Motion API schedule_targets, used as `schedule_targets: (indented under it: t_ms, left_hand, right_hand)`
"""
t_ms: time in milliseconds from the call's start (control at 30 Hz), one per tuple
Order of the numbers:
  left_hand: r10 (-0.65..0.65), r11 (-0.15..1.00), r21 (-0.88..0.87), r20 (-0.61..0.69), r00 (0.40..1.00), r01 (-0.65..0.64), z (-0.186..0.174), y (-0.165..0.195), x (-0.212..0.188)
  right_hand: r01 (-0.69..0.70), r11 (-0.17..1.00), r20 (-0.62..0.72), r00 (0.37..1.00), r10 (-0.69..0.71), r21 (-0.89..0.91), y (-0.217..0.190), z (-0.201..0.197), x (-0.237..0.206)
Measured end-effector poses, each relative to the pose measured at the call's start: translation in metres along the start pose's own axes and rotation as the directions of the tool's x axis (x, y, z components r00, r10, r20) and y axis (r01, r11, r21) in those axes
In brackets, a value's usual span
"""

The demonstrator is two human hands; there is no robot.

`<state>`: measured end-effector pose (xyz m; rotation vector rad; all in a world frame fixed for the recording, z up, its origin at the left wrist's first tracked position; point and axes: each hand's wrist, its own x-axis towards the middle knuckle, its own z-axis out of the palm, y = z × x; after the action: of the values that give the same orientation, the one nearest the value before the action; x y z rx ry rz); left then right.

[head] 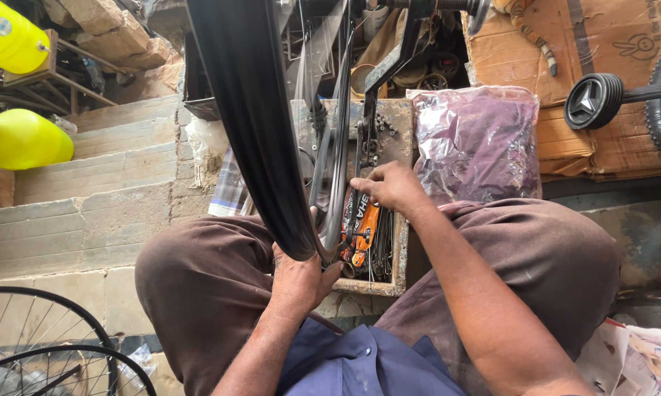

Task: The person adjusts the spokes and rim of a bicycle wheel mounted on a truing stand. They rotate the wheel, check alignment, and make small adjustments to the spokes by hand.

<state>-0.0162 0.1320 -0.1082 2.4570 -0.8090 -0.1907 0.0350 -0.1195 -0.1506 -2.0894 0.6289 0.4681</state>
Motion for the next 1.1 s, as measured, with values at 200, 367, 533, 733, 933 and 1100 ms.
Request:
schedule_targets:
  t_ms: [200,367,533,733,933,1100]
  left_hand:
    - [-0.029,0.998,0.043,-0.193,0.981,0.038,-0.012,0.016,0.006]
    - [0.034,0.980,-0.179,-0.297,0.954,-0.091,-0.022,0.029,0.013]
    - [0.100,0.959,-0.210,-0.380,0.920,-0.191,-0.023,0.032,0.012]
    - [0.082,0.964,-0.202,-0.396,0.914,-0.174,-0.020,0.030,0.008]
    - [0.106,0.972,-0.151,-0.396,0.912,-0.179,-0.020,0.029,0.006]
    - [0.091,0.971,-0.167,-0.395,0.914,-0.170,-0.018,0.028,0.004]
  right_hand:
    - [0.120,0.988,-0.073,0.989,-0.127,-0.096,0.011,0.012,0.008]
    - [0.126,0.985,-0.063,0.989,-0.134,-0.118,0.015,0.013,0.009]
    - [0.152,0.980,-0.079,0.983,-0.163,-0.128,0.012,0.014,0.007]
    - [0.151,0.982,-0.082,0.983,-0.161,-0.117,0.011,0.014,0.004]
    - [0.165,0.978,-0.093,0.980,-0.177,-0.126,0.009,0.014,0.002]
    - [0.143,0.983,-0.087,0.984,-0.153,-0.114,0.007,0.014,0.001]
